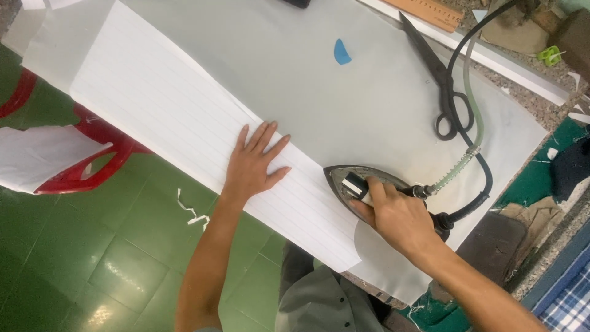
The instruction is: The person cuts a piece of white fabric with scissors, then folds and irons it on a work table. They use a ruler and chalk to mark a line on the fabric before ironing it again. The person repeatedly irons the fabric to smooth out the folds.
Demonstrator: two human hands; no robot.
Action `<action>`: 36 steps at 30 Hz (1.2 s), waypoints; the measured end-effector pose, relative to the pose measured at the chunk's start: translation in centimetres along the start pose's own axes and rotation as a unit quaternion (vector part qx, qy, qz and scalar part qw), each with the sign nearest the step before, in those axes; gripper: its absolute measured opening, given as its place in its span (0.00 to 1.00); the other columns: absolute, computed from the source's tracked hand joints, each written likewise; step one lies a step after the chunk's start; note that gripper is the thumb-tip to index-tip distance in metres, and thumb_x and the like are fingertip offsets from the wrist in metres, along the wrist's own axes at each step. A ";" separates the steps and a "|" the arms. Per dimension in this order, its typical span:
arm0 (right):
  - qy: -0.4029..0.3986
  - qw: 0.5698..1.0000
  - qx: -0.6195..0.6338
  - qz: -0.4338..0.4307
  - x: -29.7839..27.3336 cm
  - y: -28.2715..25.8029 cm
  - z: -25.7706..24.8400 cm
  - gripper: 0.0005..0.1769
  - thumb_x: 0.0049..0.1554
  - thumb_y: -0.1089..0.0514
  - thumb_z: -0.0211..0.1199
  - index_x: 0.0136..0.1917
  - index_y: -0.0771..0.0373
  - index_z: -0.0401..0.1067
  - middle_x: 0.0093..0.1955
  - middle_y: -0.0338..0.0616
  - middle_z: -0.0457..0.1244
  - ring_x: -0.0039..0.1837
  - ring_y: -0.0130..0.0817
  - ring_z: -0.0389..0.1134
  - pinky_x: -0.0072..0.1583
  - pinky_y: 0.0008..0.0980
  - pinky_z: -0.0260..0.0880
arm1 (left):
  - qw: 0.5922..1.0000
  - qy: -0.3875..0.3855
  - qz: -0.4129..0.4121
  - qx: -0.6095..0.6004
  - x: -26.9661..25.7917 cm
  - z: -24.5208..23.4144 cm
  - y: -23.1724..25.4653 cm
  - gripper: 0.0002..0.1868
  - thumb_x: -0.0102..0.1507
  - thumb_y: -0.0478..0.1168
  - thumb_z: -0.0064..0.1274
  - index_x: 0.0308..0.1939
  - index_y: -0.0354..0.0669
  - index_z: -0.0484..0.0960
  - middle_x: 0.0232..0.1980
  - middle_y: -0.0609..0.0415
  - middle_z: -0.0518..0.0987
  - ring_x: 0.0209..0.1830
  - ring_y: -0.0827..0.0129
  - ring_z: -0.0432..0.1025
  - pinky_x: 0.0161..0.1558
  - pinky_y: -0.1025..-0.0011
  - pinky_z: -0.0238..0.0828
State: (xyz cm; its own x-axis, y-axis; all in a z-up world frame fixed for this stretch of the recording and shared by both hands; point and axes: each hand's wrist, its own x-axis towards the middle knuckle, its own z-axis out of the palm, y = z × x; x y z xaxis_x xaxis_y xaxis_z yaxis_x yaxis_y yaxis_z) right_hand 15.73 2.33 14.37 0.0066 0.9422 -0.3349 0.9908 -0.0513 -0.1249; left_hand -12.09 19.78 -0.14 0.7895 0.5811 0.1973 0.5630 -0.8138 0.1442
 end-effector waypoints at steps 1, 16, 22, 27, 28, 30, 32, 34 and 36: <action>-0.001 1.000 0.000 -0.002 0.4 -0.3 0.1 0.29 0.62 0.36 0.53 0.63 0.60 0.68 0.37 0.45 0.70 0.36 0.39 0.76 0.35 0.34 0.75 | 1.000 0.000 -0.002 0.000 0.0 0.1 0.0 0.35 0.66 0.69 0.43 0.75 0.67 0.67 0.77 0.50 0.64 0.78 0.58 0.58 0.76 0.45 0.44; 0.113 0.993 -0.025 -0.031 5.6 -4.1 0.0 0.23 0.63 0.37 0.54 0.47 0.60 0.68 0.28 0.42 0.64 0.28 0.41 0.72 0.29 0.35 0.68 | 1.000 0.028 -0.009 -0.009 -0.1 0.0 0.2 0.35 0.66 0.69 0.44 0.75 0.68 0.66 0.78 0.52 0.63 0.78 0.60 0.56 0.76 0.45 0.45; 0.239 0.960 0.009 -0.145 0.9 -2.0 0.8 0.36 0.59 0.40 0.60 0.72 0.62 0.65 0.64 0.59 0.62 0.63 0.56 0.67 0.61 0.51 0.69 | 1.000 -0.007 -0.019 0.009 0.0 -0.4 0.4 0.39 0.67 0.69 0.40 0.78 0.56 0.62 0.77 0.51 0.65 0.78 0.63 0.57 0.78 0.49 0.42; 0.151 0.961 -0.168 -0.157 -3.2 -0.3 2.7 0.41 0.52 0.57 0.65 0.77 0.60 0.56 0.76 0.64 0.53 0.75 0.60 0.55 0.72 0.52 0.57 | 0.999 0.001 -0.030 -0.014 -0.2 -0.1 0.6 0.44 0.67 0.64 0.45 0.79 0.44 0.56 0.75 0.46 0.68 0.76 0.61 0.60 0.78 0.50 0.42; 0.151 0.961 -0.168 -0.158 -3.1 -0.5 3.1 0.41 0.52 0.57 0.65 0.77 0.60 0.56 0.76 0.64 0.53 0.75 0.60 0.55 0.72 0.52 0.57 | 0.999 0.001 -0.031 -0.015 -0.4 -0.2 0.7 0.44 0.67 0.64 0.45 0.79 0.44 0.56 0.75 0.46 0.68 0.76 0.61 0.60 0.78 0.50 0.42; 0.175 0.955 -0.205 -0.125 -2.6 -0.8 3.8 0.43 0.49 0.55 0.69 0.75 0.58 0.58 0.70 0.63 0.58 0.69 0.59 0.61 0.69 0.50 0.60 | 0.999 -0.014 -0.034 -0.022 -0.1 -0.5 0.7 0.46 0.67 0.64 0.44 0.79 0.39 0.53 0.75 0.44 0.67 0.77 0.60 0.60 0.79 0.49 0.41; 0.152 0.964 -0.184 -0.121 -0.9 -1.6 2.4 0.48 0.46 0.50 0.72 0.76 0.60 0.58 0.67 0.61 0.60 0.67 0.56 0.62 0.68 0.50 0.60 | 0.999 -0.017 -0.037 -0.022 -0.2 -0.6 0.7 0.46 0.67 0.64 0.44 0.79 0.38 0.53 0.75 0.44 0.68 0.77 0.60 0.60 0.79 0.50 0.41; 0.128 0.972 -0.161 -0.116 1.6 -2.2 1.7 0.53 0.43 0.45 0.74 0.76 0.62 0.58 0.64 0.60 0.61 0.65 0.53 0.63 0.67 0.50 0.60 | 0.999 -0.022 -0.040 -0.022 -0.1 -0.6 0.7 0.45 0.67 0.63 0.44 0.79 0.37 0.53 0.75 0.44 0.68 0.77 0.60 0.60 0.79 0.50 0.40; 0.114 0.990 -0.020 -0.079 4.5 -2.7 1.8 0.41 0.57 0.36 0.62 0.74 0.61 0.62 0.51 0.52 0.67 0.52 0.46 0.72 0.51 0.42 0.72 | 0.998 -0.035 -0.042 -0.009 0.0 -0.6 0.7 0.45 0.68 0.65 0.42 0.80 0.41 0.52 0.76 0.47 0.66 0.78 0.62 0.57 0.79 0.51 0.39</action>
State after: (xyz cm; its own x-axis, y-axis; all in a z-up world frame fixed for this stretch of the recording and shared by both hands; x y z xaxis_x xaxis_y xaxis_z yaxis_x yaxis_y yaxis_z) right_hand 12.83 6.11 11.55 -0.1226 0.9880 -0.0942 0.9865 0.1109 -0.1207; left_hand -11.85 19.21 0.51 0.7552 0.6453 0.1152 0.6242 -0.7616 0.1741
